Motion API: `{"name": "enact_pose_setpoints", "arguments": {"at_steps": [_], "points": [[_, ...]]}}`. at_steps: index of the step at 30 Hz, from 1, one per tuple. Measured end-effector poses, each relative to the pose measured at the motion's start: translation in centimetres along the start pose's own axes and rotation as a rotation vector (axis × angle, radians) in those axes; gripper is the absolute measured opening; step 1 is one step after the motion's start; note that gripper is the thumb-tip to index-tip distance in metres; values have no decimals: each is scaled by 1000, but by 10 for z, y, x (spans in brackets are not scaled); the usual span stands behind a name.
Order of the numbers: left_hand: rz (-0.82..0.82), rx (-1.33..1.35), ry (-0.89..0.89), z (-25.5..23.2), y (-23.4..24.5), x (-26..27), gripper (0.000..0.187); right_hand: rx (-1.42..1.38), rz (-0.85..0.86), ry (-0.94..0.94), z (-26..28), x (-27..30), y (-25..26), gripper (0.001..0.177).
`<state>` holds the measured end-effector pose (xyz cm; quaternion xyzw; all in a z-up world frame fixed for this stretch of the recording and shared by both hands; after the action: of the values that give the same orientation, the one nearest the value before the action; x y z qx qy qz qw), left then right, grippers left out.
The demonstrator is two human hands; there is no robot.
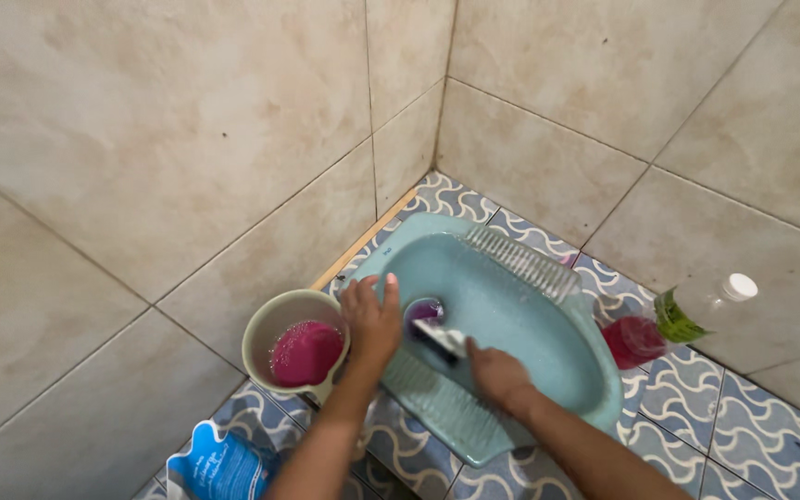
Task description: The person cleans a squat toilet by pouring pink liquid from a bottle and water from a bucket into the basin, then scrubbing the ceramic surface with a brush.
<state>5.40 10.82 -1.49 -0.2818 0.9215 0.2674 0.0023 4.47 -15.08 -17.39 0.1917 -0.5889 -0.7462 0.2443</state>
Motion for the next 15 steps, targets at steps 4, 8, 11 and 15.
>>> {"name": "enact_pose_setpoints", "arguments": {"at_steps": [4, 8, 11, 15], "points": [[-154, -7, -158, 5, 12, -6, 40, -646, 132, -334, -13, -89, -38, 32], [-303, -209, -510, -9, 36, 1, 28, -466, 152, -140, 11, -136, -40, 26], [-280, -168, -505, -9, 49, -8, 23, -199, 217, 100, 8, -128, -55, 22], [-384, -252, -650, -21, 56, -5, 23, -680, 396, -328, -47, -127, -48, 24]]}}
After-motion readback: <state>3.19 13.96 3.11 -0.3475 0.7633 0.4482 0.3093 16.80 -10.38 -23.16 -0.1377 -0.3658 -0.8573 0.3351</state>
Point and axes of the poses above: each hand's wrist, its own x-axis away from the middle knuckle, its own y-axis out of the back of the hand, z = x × y, the point moved 7 cm from there along -x, towards the middle knuckle, and after that the axes turned 15 degrees about y, right-handed, at the moved point
